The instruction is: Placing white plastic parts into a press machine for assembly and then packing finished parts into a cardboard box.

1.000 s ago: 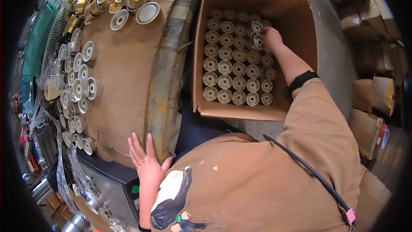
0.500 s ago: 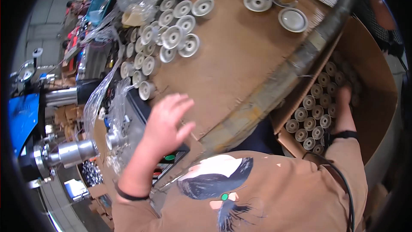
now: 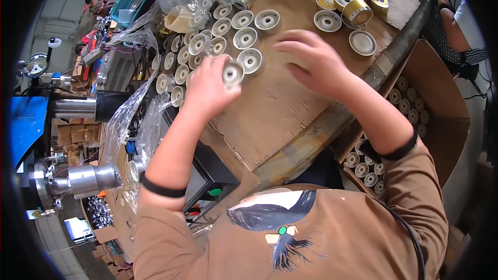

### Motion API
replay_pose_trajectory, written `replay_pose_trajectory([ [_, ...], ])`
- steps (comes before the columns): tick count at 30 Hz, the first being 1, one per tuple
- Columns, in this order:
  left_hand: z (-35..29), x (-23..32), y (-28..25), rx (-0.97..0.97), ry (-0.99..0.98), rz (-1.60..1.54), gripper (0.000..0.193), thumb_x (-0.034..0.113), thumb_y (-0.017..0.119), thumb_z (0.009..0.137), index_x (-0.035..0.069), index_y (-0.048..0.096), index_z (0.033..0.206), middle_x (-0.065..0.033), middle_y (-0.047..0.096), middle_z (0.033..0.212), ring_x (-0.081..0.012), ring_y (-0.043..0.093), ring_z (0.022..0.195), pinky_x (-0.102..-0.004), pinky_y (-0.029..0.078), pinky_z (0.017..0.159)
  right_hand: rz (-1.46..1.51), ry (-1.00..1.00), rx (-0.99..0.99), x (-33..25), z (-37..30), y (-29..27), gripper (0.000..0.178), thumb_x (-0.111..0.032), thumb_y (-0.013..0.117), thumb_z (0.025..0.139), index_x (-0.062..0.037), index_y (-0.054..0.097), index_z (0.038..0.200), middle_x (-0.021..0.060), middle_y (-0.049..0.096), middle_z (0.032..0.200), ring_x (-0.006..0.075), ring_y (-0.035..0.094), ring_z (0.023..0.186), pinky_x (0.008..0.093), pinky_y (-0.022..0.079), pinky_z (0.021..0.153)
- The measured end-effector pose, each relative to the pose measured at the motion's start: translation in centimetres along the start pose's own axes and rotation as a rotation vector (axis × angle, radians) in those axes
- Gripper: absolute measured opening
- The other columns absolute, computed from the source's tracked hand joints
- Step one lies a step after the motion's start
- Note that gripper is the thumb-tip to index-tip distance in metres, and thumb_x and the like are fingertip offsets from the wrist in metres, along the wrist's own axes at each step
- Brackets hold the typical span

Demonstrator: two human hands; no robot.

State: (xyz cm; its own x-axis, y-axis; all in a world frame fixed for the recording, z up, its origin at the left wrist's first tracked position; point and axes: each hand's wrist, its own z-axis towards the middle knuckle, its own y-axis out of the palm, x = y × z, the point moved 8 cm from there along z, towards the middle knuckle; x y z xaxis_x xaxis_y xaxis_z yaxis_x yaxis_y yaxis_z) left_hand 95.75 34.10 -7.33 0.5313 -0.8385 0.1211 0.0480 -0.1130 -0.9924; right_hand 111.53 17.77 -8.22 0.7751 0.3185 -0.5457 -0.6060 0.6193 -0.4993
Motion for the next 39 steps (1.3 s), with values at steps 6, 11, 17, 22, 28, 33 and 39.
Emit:
replay_pose_trajectory([
  [6,-4.2,-3.8,2.4,-0.185,-0.199,-0.039,0.091,0.022,0.083,0.069,0.010,0.042,0.149,-0.0204,0.053,0.136,-0.0404,0.058,0.124,-0.0454,0.051,0.101,-0.128,-0.060,-0.419,2.5,7.3,12.2,0.047,0.002,0.064,0.078,-0.0116,0.068,0.123,0.0078,0.064,0.128,0.0324,0.061,0.119,0.0426,0.050,0.102],
  [11,-2.8,-6.3,4.5,-0.202,-0.158,-0.137,0.112,0.021,0.090,0.066,0.001,0.029,0.157,-0.0234,0.042,0.152,-0.0373,0.053,0.133,-0.0408,0.046,0.111,-0.087,-0.269,-0.707,0.9,7.8,16.1,0.046,0.001,0.065,0.075,-0.0123,0.072,0.118,0.0087,0.067,0.121,0.0326,0.064,0.113,0.0427,0.052,0.098],
  [17,-1.7,-4.3,5.3,-0.291,-0.140,-0.233,0.112,0.023,0.090,0.065,-0.002,0.030,0.156,-0.0239,0.041,0.154,-0.0361,0.048,0.138,-0.0388,0.042,0.115,-0.299,-0.201,-1.020,-1.3,5.3,15.5,0.044,-0.005,0.068,0.075,-0.0195,0.073,0.117,0.0090,0.067,0.117,0.0321,0.068,0.101,0.0453,0.056,0.086],
  [22,-3.0,-3.1,4.1,-0.191,0.026,-0.358,0.107,0.021,0.087,0.068,0.000,0.030,0.156,-0.0241,0.042,0.153,-0.0389,0.044,0.141,-0.0409,0.038,0.117,-0.366,-0.117,-0.940,-2.4,5.0,13.8,0.030,-0.011,0.071,0.076,-0.0205,0.076,0.104,0.0084,0.069,0.112,0.0308,0.071,0.096,0.0437,0.058,0.079],
  [28,-11.0,3.7,-4.2,-0.113,0.062,-0.501,0.096,0.032,0.082,0.080,0.003,0.032,0.157,-0.0245,0.032,0.161,-0.0416,0.039,0.145,-0.0451,0.036,0.118,0.019,0.105,-0.431,-4.0,-2.3,1.3,0.032,-0.003,0.069,0.076,-0.0152,0.075,0.105,0.0144,0.064,0.120,0.0350,0.067,0.104,0.0447,0.057,0.088],
  [33,-18.8,8.6,2.9,-0.288,0.254,-0.265,0.093,0.048,0.076,0.084,0.007,0.035,0.157,-0.0265,0.026,0.163,-0.0450,0.030,0.149,-0.0510,0.028,0.121,-0.093,0.456,-0.029,-6.4,-12.2,-11.9,0.036,0.005,0.072,0.072,-0.0129,0.077,0.103,0.0139,0.066,0.122,0.0319,0.069,0.101,0.0405,0.057,0.087],
  [39,-21.1,9.0,12.4,-0.365,0.318,0.184,0.106,0.060,0.076,0.081,0.021,0.023,0.164,-0.0242,0.005,0.169,-0.0438,0.005,0.156,-0.0604,0.013,0.123,-0.222,0.913,0.280,-6.7,-25.4,-17.9,0.026,0.001,0.070,0.076,-0.0068,0.077,0.099,0.0139,0.069,0.109,0.0277,0.069,0.091,0.0347,0.056,0.080],
])
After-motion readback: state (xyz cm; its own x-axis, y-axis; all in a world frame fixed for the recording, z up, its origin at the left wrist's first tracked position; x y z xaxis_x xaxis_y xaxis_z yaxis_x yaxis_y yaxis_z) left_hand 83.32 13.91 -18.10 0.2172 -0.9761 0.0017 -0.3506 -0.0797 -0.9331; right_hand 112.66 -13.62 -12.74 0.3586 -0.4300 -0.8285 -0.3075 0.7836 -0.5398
